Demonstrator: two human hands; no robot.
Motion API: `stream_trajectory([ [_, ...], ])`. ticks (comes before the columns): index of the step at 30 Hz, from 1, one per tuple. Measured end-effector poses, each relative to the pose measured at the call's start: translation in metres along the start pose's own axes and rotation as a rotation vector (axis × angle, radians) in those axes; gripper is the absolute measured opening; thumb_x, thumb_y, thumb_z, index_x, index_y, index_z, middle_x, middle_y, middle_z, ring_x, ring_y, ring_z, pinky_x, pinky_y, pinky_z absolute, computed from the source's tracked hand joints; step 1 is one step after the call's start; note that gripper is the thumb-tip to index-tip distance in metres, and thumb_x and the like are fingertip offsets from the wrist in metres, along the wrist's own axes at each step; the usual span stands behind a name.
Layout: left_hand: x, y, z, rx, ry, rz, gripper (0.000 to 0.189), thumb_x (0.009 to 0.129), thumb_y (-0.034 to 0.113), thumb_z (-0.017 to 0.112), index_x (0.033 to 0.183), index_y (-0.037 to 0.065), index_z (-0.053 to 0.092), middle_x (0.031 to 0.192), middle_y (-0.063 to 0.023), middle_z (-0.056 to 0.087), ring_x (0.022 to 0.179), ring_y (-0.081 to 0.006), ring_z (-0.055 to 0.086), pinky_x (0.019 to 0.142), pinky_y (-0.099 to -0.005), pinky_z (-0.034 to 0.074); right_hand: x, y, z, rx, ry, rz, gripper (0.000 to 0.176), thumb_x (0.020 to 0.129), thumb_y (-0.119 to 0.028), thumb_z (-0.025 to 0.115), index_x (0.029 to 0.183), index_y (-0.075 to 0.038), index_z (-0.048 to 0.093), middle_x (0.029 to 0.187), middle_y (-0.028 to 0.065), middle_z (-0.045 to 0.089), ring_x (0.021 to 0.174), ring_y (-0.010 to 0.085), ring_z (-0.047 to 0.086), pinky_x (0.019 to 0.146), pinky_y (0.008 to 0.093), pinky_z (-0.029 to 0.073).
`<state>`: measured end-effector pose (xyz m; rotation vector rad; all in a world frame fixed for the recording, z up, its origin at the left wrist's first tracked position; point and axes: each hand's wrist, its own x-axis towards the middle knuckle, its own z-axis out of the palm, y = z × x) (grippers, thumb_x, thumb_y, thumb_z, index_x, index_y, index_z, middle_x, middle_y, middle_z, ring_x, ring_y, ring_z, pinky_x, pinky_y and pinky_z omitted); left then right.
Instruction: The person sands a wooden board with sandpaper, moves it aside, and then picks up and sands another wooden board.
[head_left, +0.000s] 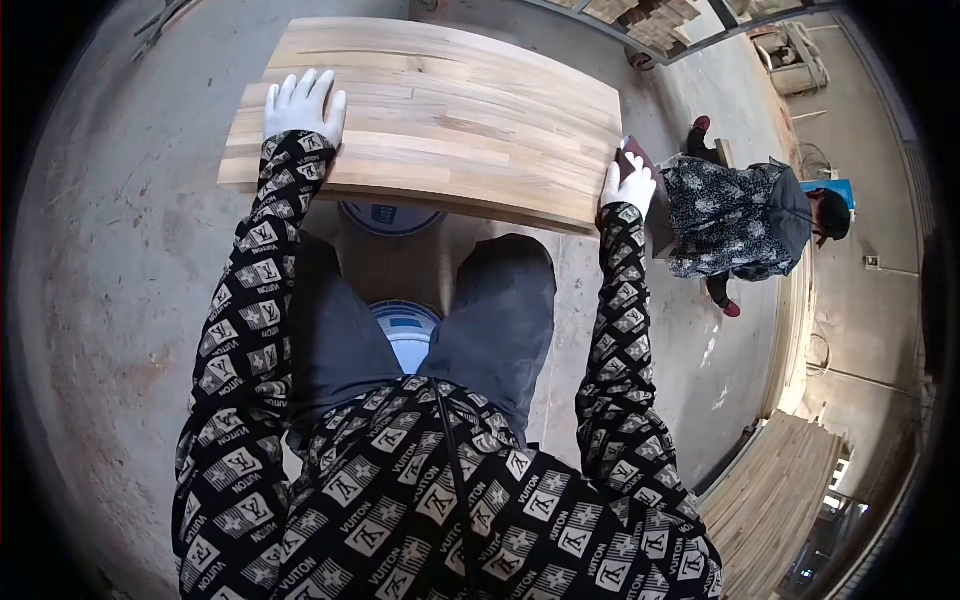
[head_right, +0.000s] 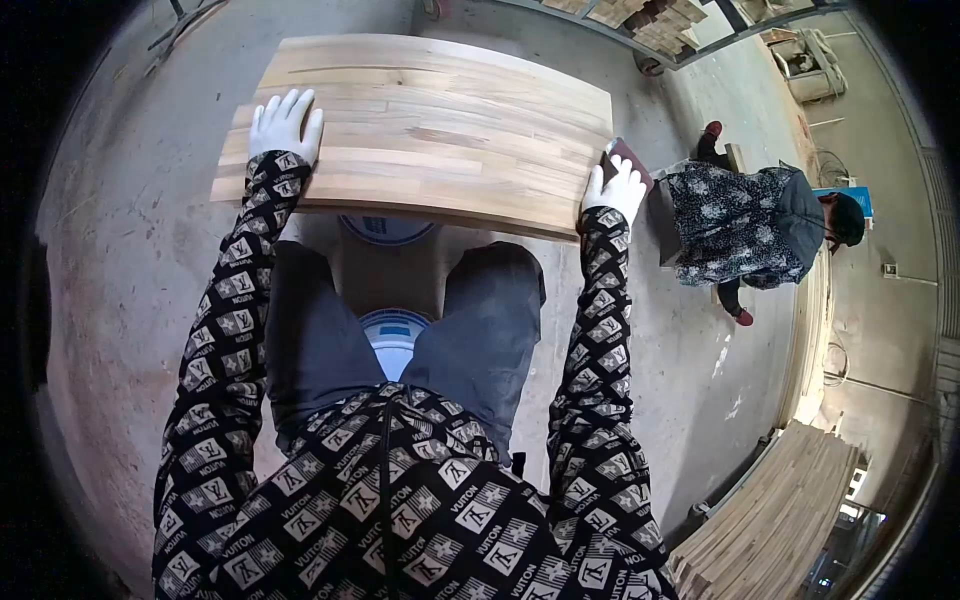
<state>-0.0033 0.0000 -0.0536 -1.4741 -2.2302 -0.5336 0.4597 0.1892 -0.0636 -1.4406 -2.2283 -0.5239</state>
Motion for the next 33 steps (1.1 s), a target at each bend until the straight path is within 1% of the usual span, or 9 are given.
stream_trajectory([
  [5, 0.001, 0.001, -0.001, 0.032, 0.002, 0.007, 0.043, 0.096, 0.041, 0.053, 0.132, 0.018, 0.06, 0.135, -0.0102, 0.059, 0.129, -0.0319, 0.049, 0.114, -0.0479, 0.031, 0.007, -0.106, -0.019, 0.059, 0.045, -0.051, 0.043, 0.086, -0.031, 0.062, 0.118, -0.002, 0.057, 0.107, 0.0179, 0.056, 0.103, 0.037, 0.051, 0.091, 0.05, 0.038],
  [7, 0.001, 0.0, -0.003, 0.027, -0.006, 0.017, 0.043, 0.096, 0.041, 0.053, 0.132, 0.018, 0.06, 0.136, -0.0102, 0.058, 0.129, -0.0319, 0.049, 0.114, -0.0478, 0.031, 0.001, -0.186, -0.035, 0.239, -0.024, -0.081, 0.052, 0.087, -0.032, 0.062, 0.128, 0.0, 0.053, 0.127, 0.0211, 0.054, 0.125, 0.0398, 0.044, 0.111, 0.0554, 0.028],
  [11, 0.001, -0.001, -0.002, 0.013, -0.002, 0.03, 0.044, 0.097, 0.04, 0.052, 0.134, 0.019, 0.059, 0.137, -0.0099, 0.058, 0.131, -0.0319, 0.048, 0.115, -0.0475, 0.03, -0.024, -0.281, -0.058, 0.508, -0.023, -0.3, 0.057, 0.087, -0.034, 0.063, 0.132, -0.002, 0.052, 0.138, 0.0221, 0.051, 0.132, 0.042, 0.042, 0.117, 0.0562, 0.022],
  [15, -0.001, -0.002, -0.001, -0.006, -0.011, 0.025, 0.044, 0.097, 0.04, 0.052, 0.135, 0.019, 0.058, 0.138, -0.0098, 0.057, 0.132, -0.0316, 0.047, 0.115, -0.0473, 0.029, -0.027, -0.237, -0.057, 0.453, -0.032, -0.334, 0.055, 0.088, -0.032, 0.064, 0.133, -0.002, 0.053, 0.139, 0.0212, 0.05, 0.133, 0.0416, 0.041, 0.117, 0.0545, 0.023],
  [19, -0.002, -0.001, 0.001, -0.027, -0.012, 0.009, 0.043, 0.097, 0.04, 0.051, 0.134, 0.018, 0.058, 0.139, -0.0097, 0.056, 0.131, -0.0313, 0.048, 0.115, -0.0474, 0.029, -0.019, -0.116, -0.055, 0.234, -0.029, -0.151, 0.046, 0.086, -0.025, 0.063, 0.126, -0.003, 0.055, 0.128, 0.0211, 0.054, 0.111, 0.039, 0.049, 0.101, 0.053, 0.035],
  [23, -0.001, 0.0, 0.0, -0.017, 0.002, 0.001, 0.043, 0.097, 0.039, 0.051, 0.132, 0.017, 0.059, 0.136, -0.0103, 0.058, 0.13, -0.0312, 0.048, 0.115, -0.0474, 0.03, -0.028, -0.034, -0.037, 0.069, 0.029, 0.033, 0.047, 0.089, -0.029, 0.062, 0.128, -0.004, 0.057, 0.122, 0.0236, 0.059, 0.111, 0.0395, 0.051, 0.101, 0.0517, 0.035],
  [29, 0.001, 0.0, 0.0, 0.024, 0.011, 0.013, 0.043, 0.096, 0.04, 0.053, 0.132, 0.018, 0.06, 0.135, -0.0102, 0.059, 0.129, -0.0312, 0.05, 0.113, -0.0473, 0.032, -0.013, -0.157, -0.062, 0.152, -0.164, 0.035, 0.051, 0.09, -0.039, 0.058, 0.124, 0.0, 0.054, 0.118, 0.0213, 0.055, 0.112, 0.041, 0.049, 0.102, 0.0543, 0.033],
  [30, 0.0, 0.0, 0.0, 0.028, 0.013, 0.025, 0.043, 0.096, 0.04, 0.053, 0.132, 0.018, 0.06, 0.135, -0.0102, 0.059, 0.129, -0.0312, 0.05, 0.113, -0.0473, 0.032, -0.022, -0.189, -0.051, 0.208, 0.019, -0.072, 0.057, 0.09, -0.04, 0.058, 0.129, 0.001, 0.051, 0.126, 0.0226, 0.053, 0.121, 0.0424, 0.046, 0.109, 0.0558, 0.029],
  [33, 0.001, -0.002, 0.002, 0.022, 0.017, 0.029, 0.043, 0.096, 0.04, 0.053, 0.132, 0.018, 0.06, 0.135, -0.0103, 0.059, 0.129, -0.0316, 0.05, 0.113, -0.0475, 0.032, -0.033, -0.278, -0.06, 0.419, -0.025, -0.204, 0.062, 0.09, -0.042, 0.059, 0.133, 0.001, 0.051, 0.14, 0.024, 0.048, 0.135, 0.0442, 0.038, 0.118, 0.0567, 0.019],
])
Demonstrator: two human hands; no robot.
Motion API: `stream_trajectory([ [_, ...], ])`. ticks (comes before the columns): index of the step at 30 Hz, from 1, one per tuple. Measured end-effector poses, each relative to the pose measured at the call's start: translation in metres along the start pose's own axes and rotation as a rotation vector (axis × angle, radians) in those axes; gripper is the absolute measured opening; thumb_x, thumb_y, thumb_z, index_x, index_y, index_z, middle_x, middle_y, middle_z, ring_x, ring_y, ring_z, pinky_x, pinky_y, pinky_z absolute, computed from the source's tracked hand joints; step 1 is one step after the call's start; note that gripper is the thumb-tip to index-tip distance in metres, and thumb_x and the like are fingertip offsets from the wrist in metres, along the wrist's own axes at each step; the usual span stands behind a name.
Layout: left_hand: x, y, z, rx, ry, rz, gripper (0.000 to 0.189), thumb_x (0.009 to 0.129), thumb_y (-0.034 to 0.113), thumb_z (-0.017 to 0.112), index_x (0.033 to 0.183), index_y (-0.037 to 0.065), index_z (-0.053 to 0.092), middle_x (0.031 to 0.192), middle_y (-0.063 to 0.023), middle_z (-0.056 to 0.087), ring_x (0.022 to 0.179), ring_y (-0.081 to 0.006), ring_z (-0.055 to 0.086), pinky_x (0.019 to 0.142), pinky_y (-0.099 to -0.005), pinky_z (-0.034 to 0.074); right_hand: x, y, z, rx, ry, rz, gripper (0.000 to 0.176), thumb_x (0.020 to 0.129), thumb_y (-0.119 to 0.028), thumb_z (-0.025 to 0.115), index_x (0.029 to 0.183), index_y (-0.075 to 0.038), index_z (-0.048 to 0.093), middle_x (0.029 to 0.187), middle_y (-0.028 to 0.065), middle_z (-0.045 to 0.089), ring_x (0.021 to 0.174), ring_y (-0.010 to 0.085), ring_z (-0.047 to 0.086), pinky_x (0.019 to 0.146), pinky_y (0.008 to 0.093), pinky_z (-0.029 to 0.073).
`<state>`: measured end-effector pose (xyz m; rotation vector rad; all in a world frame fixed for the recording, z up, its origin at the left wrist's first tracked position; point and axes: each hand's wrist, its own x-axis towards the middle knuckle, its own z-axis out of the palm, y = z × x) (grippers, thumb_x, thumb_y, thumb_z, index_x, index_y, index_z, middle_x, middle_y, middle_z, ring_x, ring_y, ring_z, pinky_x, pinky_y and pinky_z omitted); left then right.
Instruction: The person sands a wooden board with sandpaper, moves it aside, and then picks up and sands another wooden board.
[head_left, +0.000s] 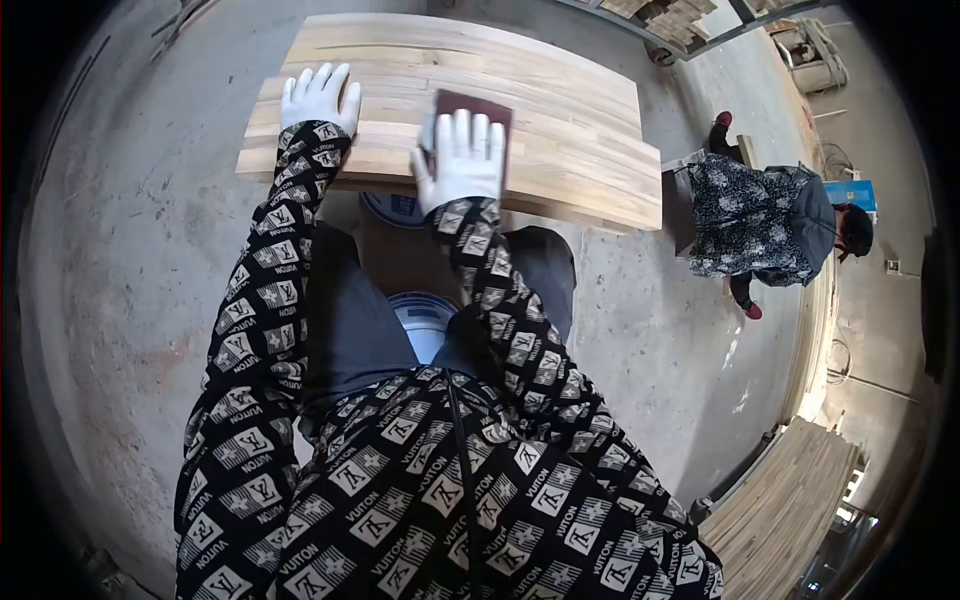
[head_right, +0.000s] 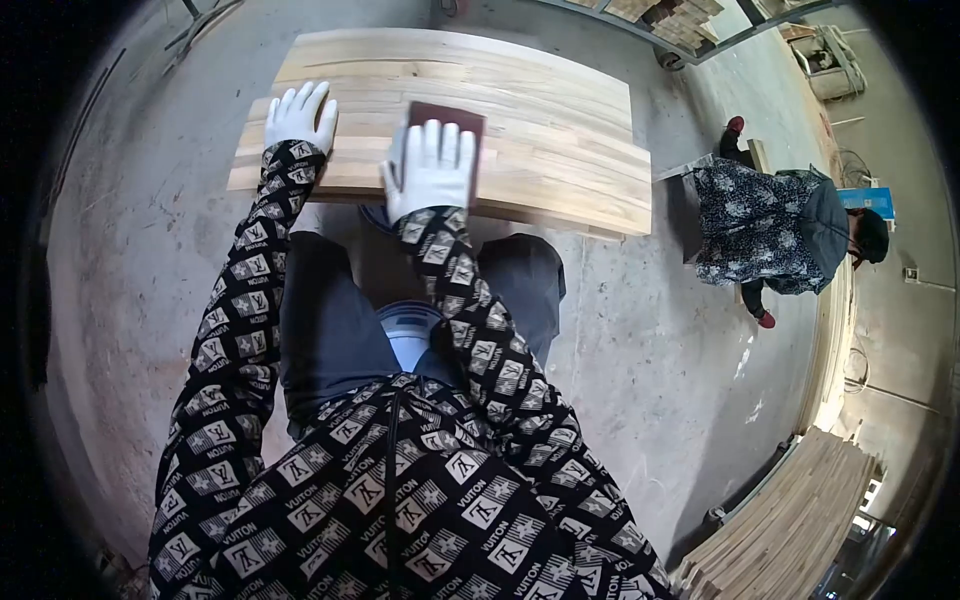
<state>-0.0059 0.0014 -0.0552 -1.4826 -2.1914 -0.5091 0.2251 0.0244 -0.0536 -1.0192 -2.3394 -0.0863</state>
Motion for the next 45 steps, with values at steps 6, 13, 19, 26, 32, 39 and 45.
stream_trajectory([
  [6, -0.002, 0.0, -0.002, -0.033, 0.006, 0.012, 0.042, 0.097, 0.039, 0.052, 0.132, 0.018, 0.06, 0.136, -0.0102, 0.059, 0.13, -0.0317, 0.049, 0.114, -0.0476, 0.031, -0.01, 0.031, -0.019, 0.071, -0.005, -0.086, 0.05, 0.093, -0.034, 0.059, 0.133, -0.004, 0.055, 0.138, 0.0196, 0.052, 0.132, 0.0406, 0.043, 0.117, 0.0526, 0.023],
  [13, -0.004, 0.0, 0.004, -0.06, 0.039, -0.016, 0.044, 0.096, 0.04, 0.049, 0.131, 0.015, 0.061, 0.133, -0.012, 0.06, 0.128, -0.0318, 0.05, 0.115, -0.0475, 0.029, -0.05, 0.216, -0.073, -0.335, 0.052, 0.142, 0.041, 0.089, -0.026, 0.062, 0.124, -0.005, 0.058, 0.123, 0.0192, 0.057, 0.111, 0.0386, 0.05, 0.099, 0.0512, 0.036],
  [19, -0.001, 0.001, 0.001, -0.016, 0.017, -0.023, 0.042, 0.096, 0.04, 0.051, 0.13, 0.017, 0.061, 0.133, -0.0105, 0.06, 0.127, -0.031, 0.051, 0.114, -0.0469, 0.031, -0.008, 0.124, -0.054, -0.327, -0.141, 0.338, 0.051, 0.09, -0.037, 0.059, 0.128, -0.003, 0.054, 0.127, 0.02, 0.054, 0.116, 0.0386, 0.048, 0.105, 0.0536, 0.032],
  [26, -0.002, -0.003, 0.004, -0.02, 0.012, 0.005, 0.042, 0.096, 0.039, 0.052, 0.132, 0.018, 0.06, 0.136, -0.0095, 0.058, 0.129, -0.0311, 0.05, 0.114, -0.0469, 0.031, 0.001, -0.009, -0.005, 0.081, -0.006, -0.072, 0.053, 0.093, -0.036, 0.058, 0.134, -0.003, 0.055, 0.14, 0.0209, 0.052, 0.132, 0.041, 0.044, 0.118, 0.0532, 0.024],
  [32, -0.002, 0.001, -0.002, -0.033, -0.027, -0.016, 0.042, 0.097, 0.039, 0.052, 0.133, 0.018, 0.059, 0.137, -0.0096, 0.058, 0.131, -0.0301, 0.049, 0.115, -0.0463, 0.03, -0.013, 0.115, -0.057, -0.099, -0.1, 0.055, 0.046, 0.09, -0.031, 0.06, 0.125, -0.003, 0.055, 0.129, 0.0187, 0.054, 0.12, 0.0399, 0.047, 0.11, 0.0546, 0.029],
  [39, 0.001, 0.001, -0.005, -0.014, -0.012, -0.008, 0.041, 0.096, 0.038, 0.053, 0.13, 0.017, 0.061, 0.134, -0.01, 0.06, 0.128, -0.0297, 0.05, 0.113, -0.0466, 0.032, -0.045, 0.222, -0.062, -0.497, 0.012, 0.346, 0.048, 0.09, -0.036, 0.06, 0.126, -0.005, 0.058, 0.126, 0.021, 0.057, 0.114, 0.0393, 0.051, 0.102, 0.0526, 0.035],
  [45, 0.0, 0.0, 0.0, -0.017, 0.015, -0.006, 0.041, 0.096, 0.039, 0.053, 0.131, 0.018, 0.061, 0.134, -0.01, 0.059, 0.128, -0.0308, 0.05, 0.112, -0.047, 0.033, -0.006, 0.044, -0.012, -0.083, 0.058, 0.091, 0.056, 0.09, -0.038, 0.061, 0.13, 0.001, 0.054, 0.136, 0.0249, 0.051, 0.131, 0.0454, 0.041, 0.115, 0.0584, 0.023],
])
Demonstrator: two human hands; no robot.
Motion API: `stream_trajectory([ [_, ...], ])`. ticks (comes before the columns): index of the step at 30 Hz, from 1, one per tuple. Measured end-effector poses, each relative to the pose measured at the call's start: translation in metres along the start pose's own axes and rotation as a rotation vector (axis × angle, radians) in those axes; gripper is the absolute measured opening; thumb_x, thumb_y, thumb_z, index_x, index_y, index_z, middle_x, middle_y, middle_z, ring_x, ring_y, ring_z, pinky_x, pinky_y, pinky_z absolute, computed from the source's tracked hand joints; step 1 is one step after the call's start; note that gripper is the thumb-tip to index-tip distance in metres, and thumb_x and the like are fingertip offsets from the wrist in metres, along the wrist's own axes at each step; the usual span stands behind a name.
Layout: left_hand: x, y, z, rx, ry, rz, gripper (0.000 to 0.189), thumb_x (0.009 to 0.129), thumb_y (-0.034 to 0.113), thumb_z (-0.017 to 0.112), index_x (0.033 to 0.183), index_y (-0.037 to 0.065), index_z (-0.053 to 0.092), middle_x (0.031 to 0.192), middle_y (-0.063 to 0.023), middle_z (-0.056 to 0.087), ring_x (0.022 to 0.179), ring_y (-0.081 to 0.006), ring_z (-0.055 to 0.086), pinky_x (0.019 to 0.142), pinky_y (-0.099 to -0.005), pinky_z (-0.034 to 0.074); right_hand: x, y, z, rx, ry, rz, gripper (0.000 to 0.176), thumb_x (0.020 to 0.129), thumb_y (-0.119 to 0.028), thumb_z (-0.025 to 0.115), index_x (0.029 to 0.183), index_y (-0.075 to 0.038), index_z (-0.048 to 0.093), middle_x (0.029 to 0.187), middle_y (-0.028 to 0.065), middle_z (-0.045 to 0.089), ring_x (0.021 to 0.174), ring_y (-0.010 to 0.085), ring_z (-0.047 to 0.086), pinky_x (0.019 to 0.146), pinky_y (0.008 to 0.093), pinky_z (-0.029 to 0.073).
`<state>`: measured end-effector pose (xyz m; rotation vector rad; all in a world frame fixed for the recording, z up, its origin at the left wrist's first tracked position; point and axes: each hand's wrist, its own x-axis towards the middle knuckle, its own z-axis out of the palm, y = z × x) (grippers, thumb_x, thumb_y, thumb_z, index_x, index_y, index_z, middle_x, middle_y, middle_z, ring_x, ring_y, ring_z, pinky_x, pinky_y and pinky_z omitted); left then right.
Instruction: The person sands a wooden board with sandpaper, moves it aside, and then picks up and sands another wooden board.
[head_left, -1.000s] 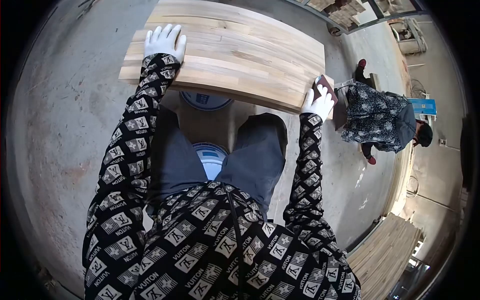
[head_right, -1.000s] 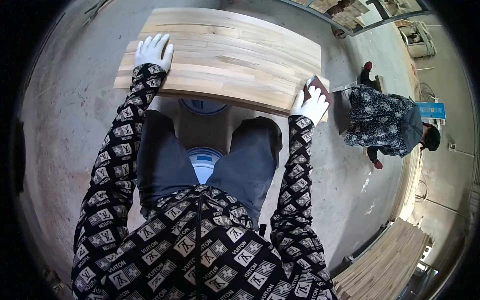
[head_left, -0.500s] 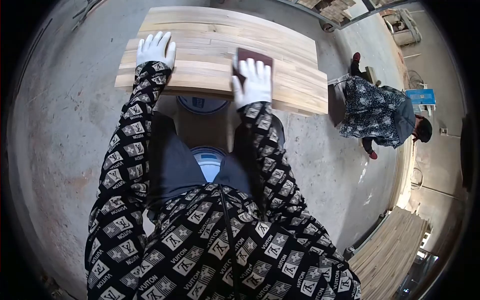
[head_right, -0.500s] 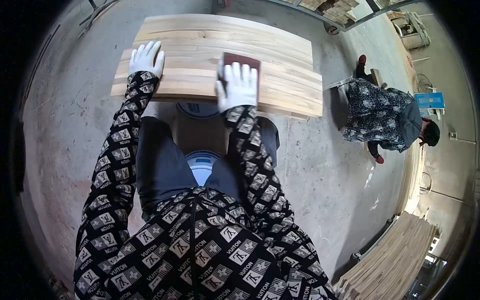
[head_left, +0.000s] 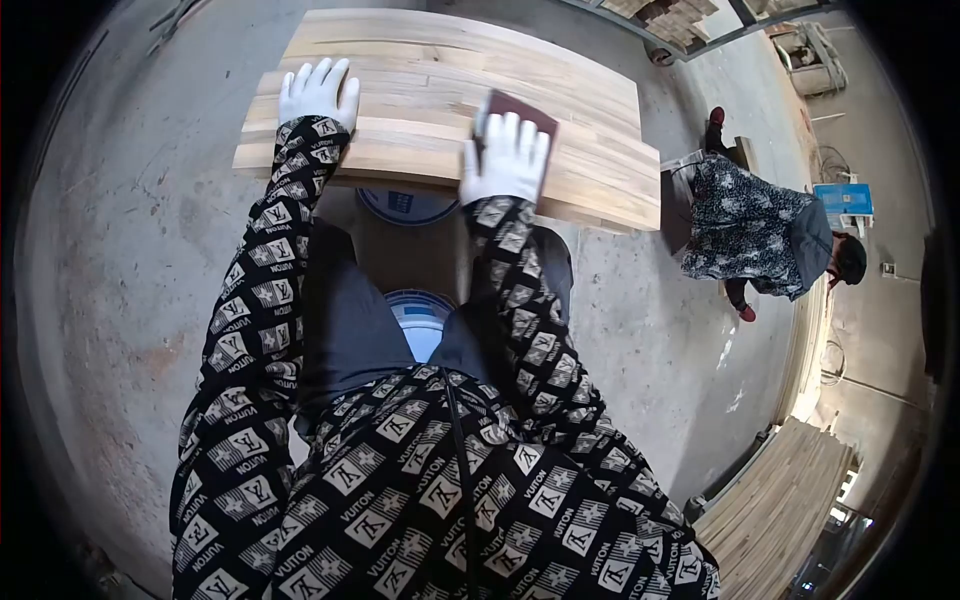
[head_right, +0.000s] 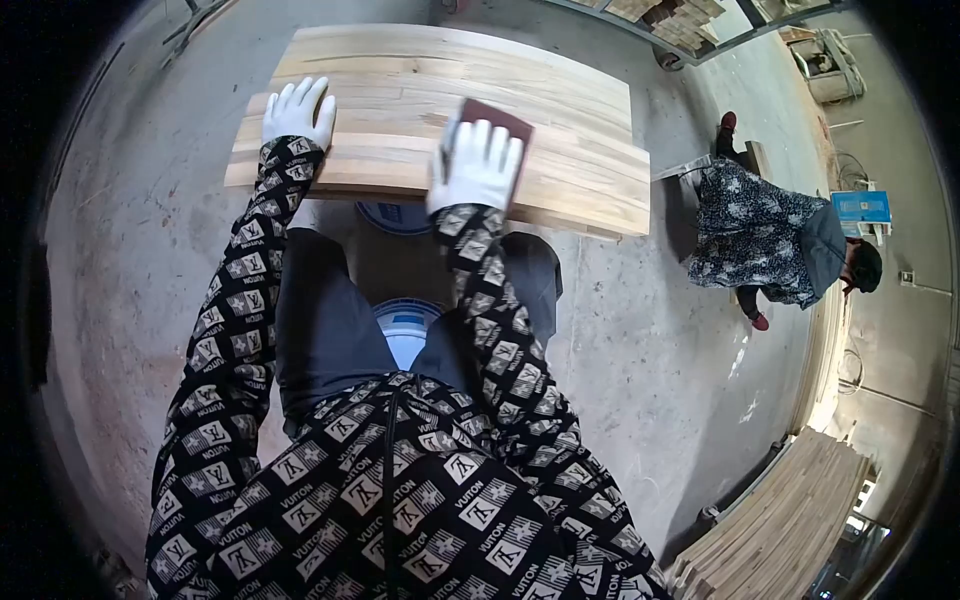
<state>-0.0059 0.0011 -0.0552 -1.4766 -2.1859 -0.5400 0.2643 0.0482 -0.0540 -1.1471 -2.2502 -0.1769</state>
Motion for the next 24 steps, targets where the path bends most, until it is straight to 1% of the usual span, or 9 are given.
stream_trajectory([
  [2, -0.001, -0.001, 0.0, 0.0, 0.001, 0.018, 0.041, 0.096, 0.039, 0.053, 0.131, 0.018, 0.061, 0.135, -0.01, 0.059, 0.128, -0.031, 0.05, 0.113, -0.0471, 0.033, -0.002, -0.033, 0.005, 0.096, -0.028, -0.118, 0.056, 0.09, -0.037, 0.061, 0.13, 0.002, 0.055, 0.137, 0.0251, 0.051, 0.131, 0.0454, 0.042, 0.116, 0.0581, 0.023],
  [5, 0.0, 0.0, 0.0, -0.02, -0.004, 0.02, 0.041, 0.096, 0.038, 0.054, 0.131, 0.018, 0.061, 0.135, -0.0097, 0.059, 0.129, -0.0315, 0.049, 0.113, -0.0473, 0.032, -0.002, -0.017, -0.002, 0.159, -0.05, -0.184, 0.053, 0.091, -0.037, 0.059, 0.131, -0.002, 0.056, 0.136, 0.0225, 0.053, 0.131, 0.0432, 0.044, 0.117, 0.0557, 0.022],
  [9, -0.001, -0.001, 0.0, -0.019, 0.002, 0.016, 0.04, 0.096, 0.037, 0.054, 0.13, 0.017, 0.061, 0.134, -0.0095, 0.06, 0.128, -0.0308, 0.05, 0.112, -0.0475, 0.033, -0.006, 0.075, -0.028, -0.045, -0.113, -0.036, 0.051, 0.091, -0.033, 0.058, 0.133, -0.004, 0.052, 0.134, 0.0209, 0.051, 0.127, 0.0401, 0.043, 0.114, 0.0545, 0.024],
  [12, -0.002, -0.001, 0.002, -0.02, 0.014, 0.014, 0.04, 0.096, 0.037, 0.054, 0.129, 0.017, 0.061, 0.133, -0.0093, 0.06, 0.127, -0.03, 0.051, 0.113, -0.0474, 0.032, -0.015, 0.169, -0.046, -0.163, -0.029, 0.004, 0.042, 0.087, -0.026, 0.063, 0.123, -0.005, 0.056, 0.119, 0.0177, 0.057, 0.108, 0.0386, 0.051, 0.094, 0.0522, 0.037],
  [15, -0.001, -0.003, 0.001, -0.016, 0.012, 0.014, 0.04, 0.096, 0.037, 0.053, 0.129, 0.017, 0.062, 0.132, -0.009, 0.061, 0.126, -0.0294, 0.051, 0.113, -0.0471, 0.032, -0.018, 0.194, -0.052, -0.351, 0.001, 0.168, 0.044, 0.091, -0.03, 0.058, 0.126, -0.005, 0.058, 0.126, 0.0187, 0.057, 0.111, 0.0375, 0.051, 0.098, 0.0504, 0.037],
  [18, 0.0, 0.0, -0.001, 0.013, -0.01, -0.005, 0.04, 0.097, 0.038, 0.053, 0.129, 0.017, 0.061, 0.132, -0.0092, 0.061, 0.127, -0.0291, 0.051, 0.113, -0.0471, 0.032, -0.001, 0.143, -0.049, -0.424, -0.181, 0.348, 0.049, 0.09, -0.036, 0.059, 0.128, -0.005, 0.057, 0.128, 0.0186, 0.056, 0.112, 0.0361, 0.051, 0.098, 0.0498, 0.036],
  [21, 0.001, -0.001, -0.001, 0.009, -0.026, -0.001, 0.041, 0.097, 0.039, 0.052, 0.13, 0.017, 0.061, 0.133, -0.009, 0.06, 0.128, -0.0295, 0.05, 0.113, -0.0471, 0.032, 0.004, 0.056, -0.012, -0.094, -0.074, 0.121, 0.055, 0.089, -0.037, 0.061, 0.13, 0.0, 0.053, 0.134, 0.0223, 0.052, 0.129, 0.0427, 0.042, 0.114, 0.0572, 0.024],
  [22, 0.001, -0.001, -0.002, 0.011, -0.048, -0.008, 0.042, 0.097, 0.04, 0.052, 0.131, 0.018, 0.06, 0.135, -0.0089, 0.059, 0.129, -0.0299, 0.05, 0.114, -0.0469, 0.031, 0.002, 0.025, 0.001, -0.05, 0.027, 0.001, 0.056, 0.089, -0.037, 0.061, 0.13, 0.001, 0.053, 0.134, 0.0232, 0.051, 0.129, 0.0434, 0.042, 0.114, 0.0583, 0.025],
  [24, -0.001, -0.004, 0.005, 0.014, -0.042, 0.005, 0.042, 0.097, 0.04, 0.052, 0.132, 0.019, 0.06, 0.136, -0.009, 0.059, 0.13, -0.0301, 0.049, 0.114, -0.0469, 0.031, 0.0, -0.029, 0.004, 0.071, -0.037, -0.122, 0.057, 0.088, -0.038, 0.062, 0.13, 0.0, 0.053, 0.135, 0.0233, 0.051, 0.13, 0.0436, 0.042, 0.116, 0.0585, 0.022],
])
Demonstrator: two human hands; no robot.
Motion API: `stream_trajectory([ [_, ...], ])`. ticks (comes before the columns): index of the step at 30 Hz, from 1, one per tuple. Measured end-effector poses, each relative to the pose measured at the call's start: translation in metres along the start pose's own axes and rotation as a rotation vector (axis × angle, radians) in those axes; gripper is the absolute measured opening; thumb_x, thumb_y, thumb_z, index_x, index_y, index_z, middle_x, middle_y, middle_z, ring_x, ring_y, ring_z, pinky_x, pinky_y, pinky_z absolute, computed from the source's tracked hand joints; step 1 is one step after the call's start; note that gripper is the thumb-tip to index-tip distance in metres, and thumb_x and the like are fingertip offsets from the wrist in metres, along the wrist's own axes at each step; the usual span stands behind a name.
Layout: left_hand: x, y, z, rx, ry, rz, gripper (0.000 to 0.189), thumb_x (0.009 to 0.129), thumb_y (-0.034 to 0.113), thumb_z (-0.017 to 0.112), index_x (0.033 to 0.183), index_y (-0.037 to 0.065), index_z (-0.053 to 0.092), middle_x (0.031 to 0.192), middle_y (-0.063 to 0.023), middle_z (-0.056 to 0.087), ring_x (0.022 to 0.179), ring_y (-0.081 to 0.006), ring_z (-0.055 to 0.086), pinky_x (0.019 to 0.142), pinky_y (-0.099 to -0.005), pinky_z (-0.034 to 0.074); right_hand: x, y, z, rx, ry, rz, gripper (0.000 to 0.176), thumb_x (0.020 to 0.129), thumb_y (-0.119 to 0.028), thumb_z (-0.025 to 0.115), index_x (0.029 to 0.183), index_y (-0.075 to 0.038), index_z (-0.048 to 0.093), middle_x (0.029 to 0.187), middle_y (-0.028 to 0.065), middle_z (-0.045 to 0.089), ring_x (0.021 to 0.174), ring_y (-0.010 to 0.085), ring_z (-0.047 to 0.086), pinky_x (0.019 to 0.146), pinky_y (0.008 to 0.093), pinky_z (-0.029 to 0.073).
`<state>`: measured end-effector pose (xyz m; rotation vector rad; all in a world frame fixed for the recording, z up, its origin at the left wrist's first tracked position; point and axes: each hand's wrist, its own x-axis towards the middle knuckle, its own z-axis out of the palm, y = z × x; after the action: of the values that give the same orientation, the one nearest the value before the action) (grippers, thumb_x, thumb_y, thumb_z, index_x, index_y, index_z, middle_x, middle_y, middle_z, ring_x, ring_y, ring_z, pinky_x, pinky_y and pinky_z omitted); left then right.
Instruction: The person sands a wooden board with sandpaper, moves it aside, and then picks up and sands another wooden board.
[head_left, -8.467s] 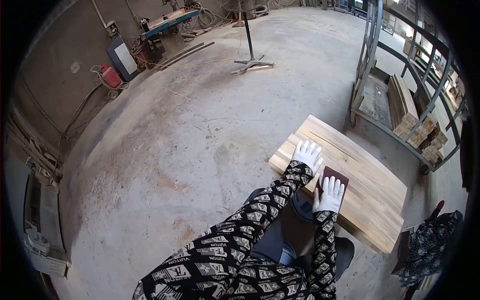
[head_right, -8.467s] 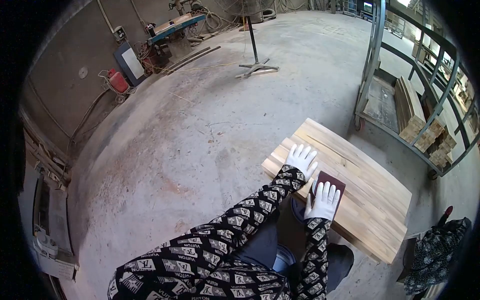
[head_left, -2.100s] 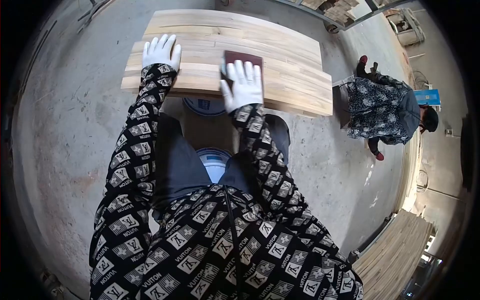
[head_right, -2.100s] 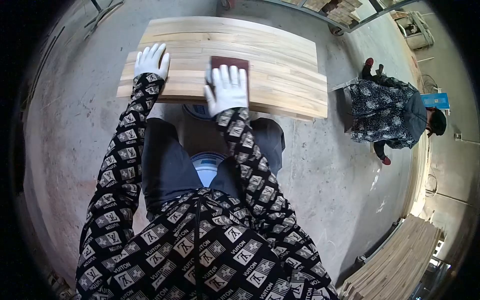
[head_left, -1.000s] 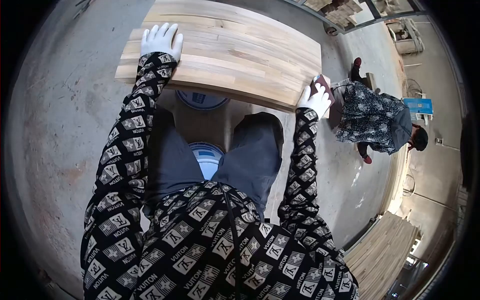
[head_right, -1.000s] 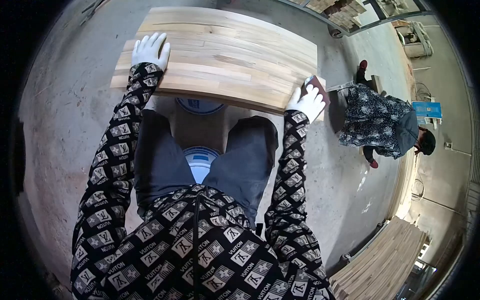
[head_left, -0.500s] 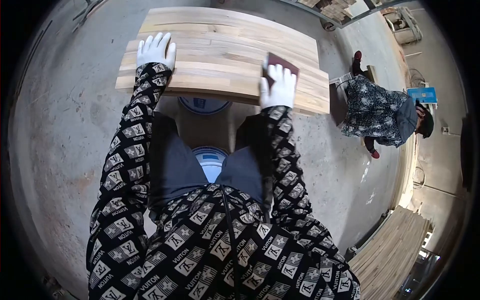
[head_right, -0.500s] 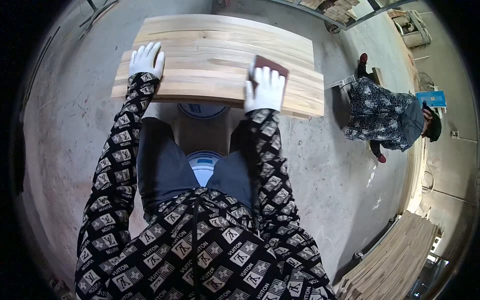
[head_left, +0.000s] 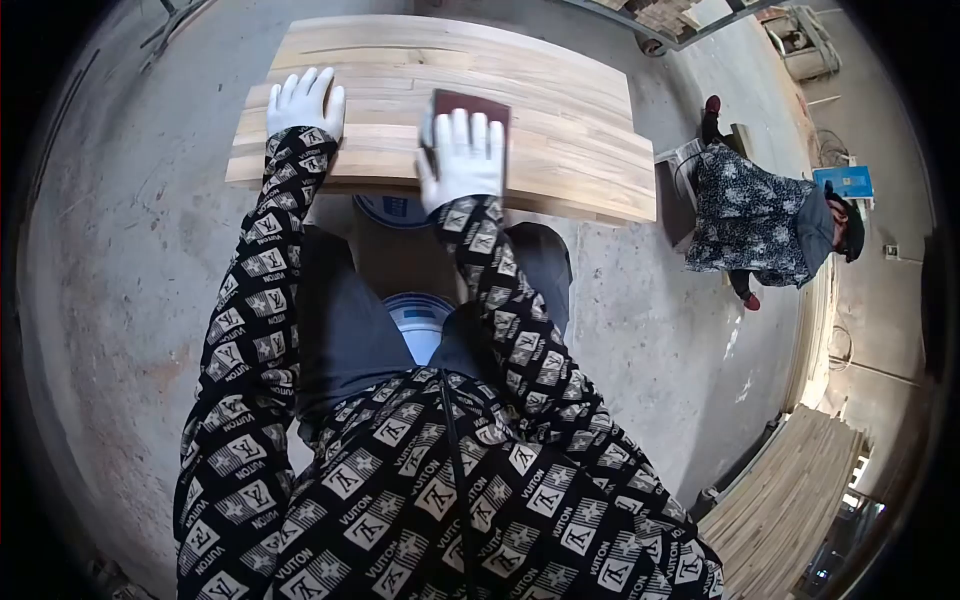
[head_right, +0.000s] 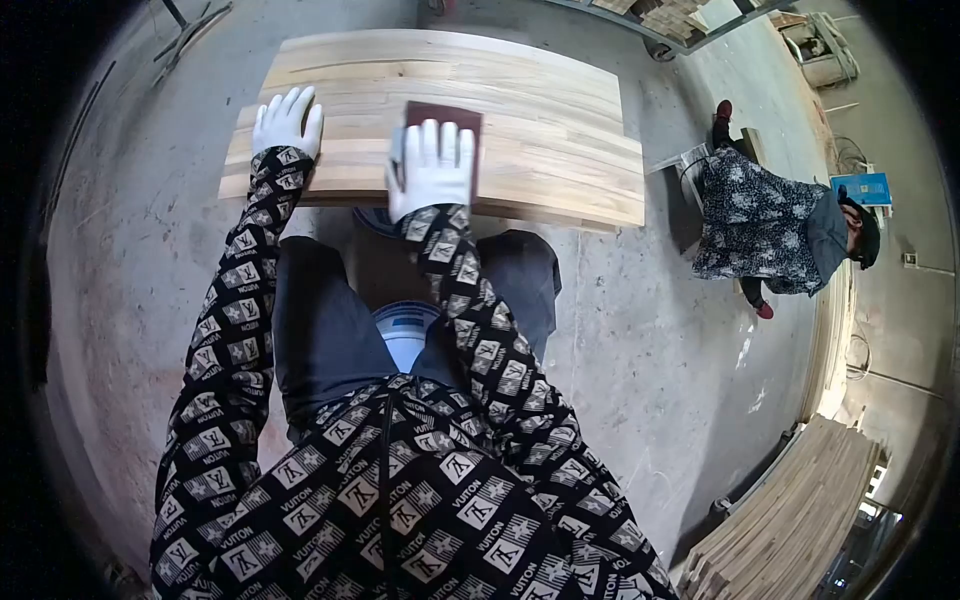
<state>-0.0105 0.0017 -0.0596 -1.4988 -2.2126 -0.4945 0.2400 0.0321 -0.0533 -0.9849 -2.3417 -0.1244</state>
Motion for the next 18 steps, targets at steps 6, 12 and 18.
stream_trajectory([
  [6, -0.001, 0.002, -0.001, -0.03, 0.001, -0.007, 0.042, 0.097, 0.039, 0.052, 0.133, 0.019, 0.059, 0.137, -0.0093, 0.057, 0.131, -0.0307, 0.048, 0.115, -0.0471, 0.029, -0.005, 0.048, -0.022, 0.037, -0.093, -0.01, 0.053, 0.091, -0.034, 0.06, 0.133, -0.002, 0.052, 0.137, 0.02, 0.051, 0.133, 0.041, 0.04, 0.117, 0.0548, 0.022],
  [12, 0.0, 0.005, -0.008, -0.048, 0.01, -0.028, 0.042, 0.097, 0.038, 0.052, 0.131, 0.017, 0.06, 0.136, -0.01, 0.058, 0.129, -0.0307, 0.049, 0.114, -0.0473, 0.03, -0.047, 0.23, -0.065, -0.291, -0.054, 0.211, 0.045, 0.089, -0.03, 0.061, 0.125, -0.003, 0.057, 0.125, 0.0186, 0.056, 0.111, 0.0372, 0.051, 0.098, 0.0523, 0.036],
  [18, 0.0, 0.005, -0.006, -0.007, 0.022, -0.013, 0.042, 0.096, 0.039, 0.051, 0.131, 0.017, 0.061, 0.135, -0.0096, 0.059, 0.128, -0.0304, 0.051, 0.113, -0.0473, 0.032, -0.02, 0.156, -0.043, -0.423, -0.044, 0.312, 0.047, 0.09, -0.033, 0.06, 0.125, -0.002, 0.057, 0.121, 0.0195, 0.057, 0.109, 0.0375, 0.051, 0.097, 0.0522, 0.037],
])
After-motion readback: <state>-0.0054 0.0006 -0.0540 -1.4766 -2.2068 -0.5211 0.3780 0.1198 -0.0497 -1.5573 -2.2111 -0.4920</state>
